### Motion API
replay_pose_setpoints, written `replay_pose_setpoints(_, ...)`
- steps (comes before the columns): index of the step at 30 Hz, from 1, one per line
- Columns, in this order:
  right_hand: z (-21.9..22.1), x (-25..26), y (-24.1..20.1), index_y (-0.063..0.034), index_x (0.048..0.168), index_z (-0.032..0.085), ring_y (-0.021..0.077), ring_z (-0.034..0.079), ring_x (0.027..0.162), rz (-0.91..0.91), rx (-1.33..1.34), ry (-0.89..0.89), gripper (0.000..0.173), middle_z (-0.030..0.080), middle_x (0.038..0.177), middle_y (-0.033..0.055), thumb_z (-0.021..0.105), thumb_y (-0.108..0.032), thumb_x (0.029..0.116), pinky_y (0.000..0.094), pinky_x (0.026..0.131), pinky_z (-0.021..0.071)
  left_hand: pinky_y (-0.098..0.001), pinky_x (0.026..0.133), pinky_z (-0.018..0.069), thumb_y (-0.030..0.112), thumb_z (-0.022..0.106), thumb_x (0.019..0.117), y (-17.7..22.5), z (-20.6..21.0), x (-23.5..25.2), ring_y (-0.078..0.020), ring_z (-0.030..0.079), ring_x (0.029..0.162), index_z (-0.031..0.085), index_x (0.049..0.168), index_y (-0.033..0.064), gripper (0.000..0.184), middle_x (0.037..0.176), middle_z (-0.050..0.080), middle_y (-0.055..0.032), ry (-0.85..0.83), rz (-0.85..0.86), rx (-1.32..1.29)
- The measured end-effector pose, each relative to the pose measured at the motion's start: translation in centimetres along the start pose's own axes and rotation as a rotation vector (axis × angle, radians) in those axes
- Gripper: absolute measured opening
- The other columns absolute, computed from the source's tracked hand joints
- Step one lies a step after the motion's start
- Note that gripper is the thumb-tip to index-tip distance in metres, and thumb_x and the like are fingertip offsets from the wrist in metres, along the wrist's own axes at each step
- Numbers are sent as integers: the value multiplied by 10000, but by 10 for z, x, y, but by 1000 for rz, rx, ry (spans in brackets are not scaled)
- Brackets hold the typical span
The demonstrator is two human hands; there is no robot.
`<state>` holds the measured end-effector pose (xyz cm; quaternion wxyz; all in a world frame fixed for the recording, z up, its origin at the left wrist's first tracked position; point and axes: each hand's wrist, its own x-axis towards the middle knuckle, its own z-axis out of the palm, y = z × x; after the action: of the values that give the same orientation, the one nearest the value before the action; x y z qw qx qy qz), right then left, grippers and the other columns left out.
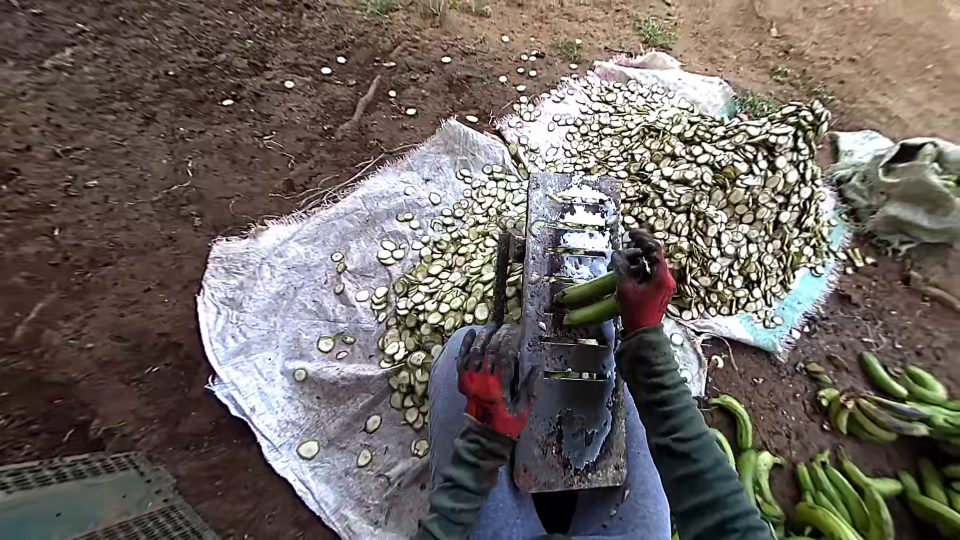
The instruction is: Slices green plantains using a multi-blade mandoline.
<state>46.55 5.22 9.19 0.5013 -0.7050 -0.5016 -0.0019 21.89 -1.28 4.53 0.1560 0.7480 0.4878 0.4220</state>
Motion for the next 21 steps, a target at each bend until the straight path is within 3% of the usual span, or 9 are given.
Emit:
replay_pose_setpoints(2,0,-13,2,-48,1297,660,205,722,1001,6,11,34,317,708,1252,133,640,-123,989,394,878,591,-665,1170,209,491,750,797,28,13,26,-573,340,1424,478,1461,-87,922,1499,405,-393,-420,-137,143)
replay_pose_setpoints(4,1,-19,-9,-25,1293,670,242,719,1026,-22,-8,56,318,708,1242,162,633,-106,988,410,897,583,-634,1167,218,482,739,863,55,31,68,-513,239,1495,224,1589,-44,1034,1610,221,-362,-896,-224,409)
replay_pose_setpoints(6,4,-23,-17,-48,1343,641,184,694,988,2,147,82,424,705,1200,121,701,-134,933,354,865,579,-630,1165,243,272,681,948,57,51,85,-470,229,1514,175,1615,3,880,1641,202,-309,-938,-202,438)
replay_pose_setpoints(8,8,-24,-14,-76,1362,602,139,669,1067,131,458,70,581,676,1252,63,793,-127,816,319,906,581,-630,1164,239,174,647,952,51,59,86,-462,263,1503,285,1595,23,752,1628,278,-277,-833,-195,394)
replay_pose_setpoints(13,-1,-45,-3,-26,1206,688,138,716,989,168,407,67,375,733,1150,81,752,-13,836,325,865,608,-631,1186,195,405,695,933,39,41,84,-425,213,1531,281,1605,59,862,1656,248,-227,-941,-148,290)
replay_pose_setpoints(14,-14,-62,-1,8,1183,694,153,714,1002,98,325,47,344,733,1139,111,740,-23,844,325,885,602,-651,1183,179,466,673,936,31,29,76,-427,244,1519,322,1590,60,846,1640,295,-220,-898,-104,229)
replay_pose_setpoints(17,-64,-124,-1,29,1078,735,111,707,967,26,125,-15,251,738,1050,111,727,-63,845,258,881,596,-622,1216,221,484,605,943,-33,7,28,-361,506,1389,645,1367,84,584,1406,627,-141,-102,65,-14)
replay_pose_setpoints(19,-76,-134,1,3,1036,747,82,709,946,6,38,-34,226,746,1016,86,716,-95,835,233,861,593,-576,1189,319,333,595,967,-81,-12,8,-359,556,1333,659,1309,19,468,1342,656,-177,143,-50,-40)
replay_pose_setpoints(21,-58,-100,0,28,1023,741,177,711,917,-28,-37,-50,225,735,997,151,723,-83,829,325,835,593,-466,1158,404,194,576,982,-117,-28,-16,-343,567,1320,608,1331,-60,433,1360,619,-243,200,-277,-87)
